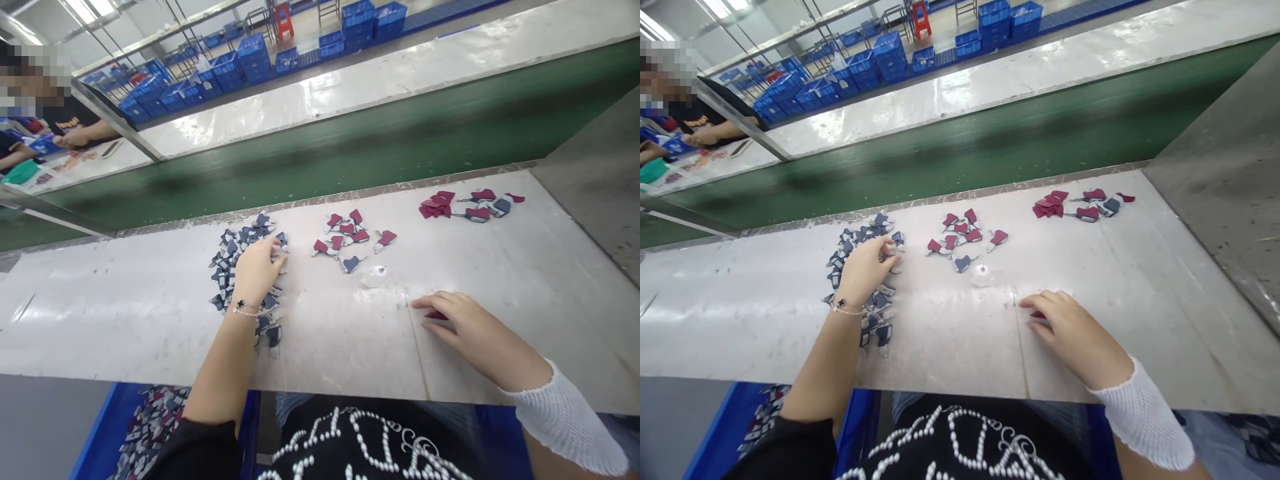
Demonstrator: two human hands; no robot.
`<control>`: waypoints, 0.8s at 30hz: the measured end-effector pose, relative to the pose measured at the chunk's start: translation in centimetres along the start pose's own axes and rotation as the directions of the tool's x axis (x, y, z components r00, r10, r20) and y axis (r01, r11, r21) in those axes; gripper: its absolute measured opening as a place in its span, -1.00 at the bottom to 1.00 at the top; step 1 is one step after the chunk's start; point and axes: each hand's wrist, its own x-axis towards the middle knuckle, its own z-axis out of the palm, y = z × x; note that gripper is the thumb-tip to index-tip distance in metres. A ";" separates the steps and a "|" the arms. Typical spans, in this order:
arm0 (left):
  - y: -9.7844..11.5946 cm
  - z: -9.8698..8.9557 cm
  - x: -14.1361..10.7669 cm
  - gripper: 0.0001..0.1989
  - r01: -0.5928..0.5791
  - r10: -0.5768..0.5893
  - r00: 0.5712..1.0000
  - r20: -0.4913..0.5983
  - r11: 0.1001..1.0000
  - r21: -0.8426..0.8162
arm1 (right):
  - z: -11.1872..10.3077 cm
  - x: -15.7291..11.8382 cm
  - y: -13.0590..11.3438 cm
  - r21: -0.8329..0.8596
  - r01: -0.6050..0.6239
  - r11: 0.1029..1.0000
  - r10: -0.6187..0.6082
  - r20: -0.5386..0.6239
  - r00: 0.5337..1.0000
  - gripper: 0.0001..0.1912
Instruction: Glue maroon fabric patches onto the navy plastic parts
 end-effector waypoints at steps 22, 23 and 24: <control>2.5 1.2 0.3 -0.70 0.013 0.066 0.979 0.193 0.923 -0.384 | 1.1 5.8 -4.2 0.345 0.029 0.938 -0.033 0.006 0.999 -0.59; 2.5 1.1 -0.3 -0.68 0.035 0.068 0.978 0.198 0.880 -0.473 | 0.7 5.2 -4.3 0.402 0.036 0.915 -0.043 0.009 0.999 -0.57; 2.6 1.0 -0.9 -0.66 0.061 0.070 0.976 0.208 0.825 -0.562 | 0.2 4.5 -4.4 0.456 0.043 0.889 -0.052 0.007 0.999 -0.55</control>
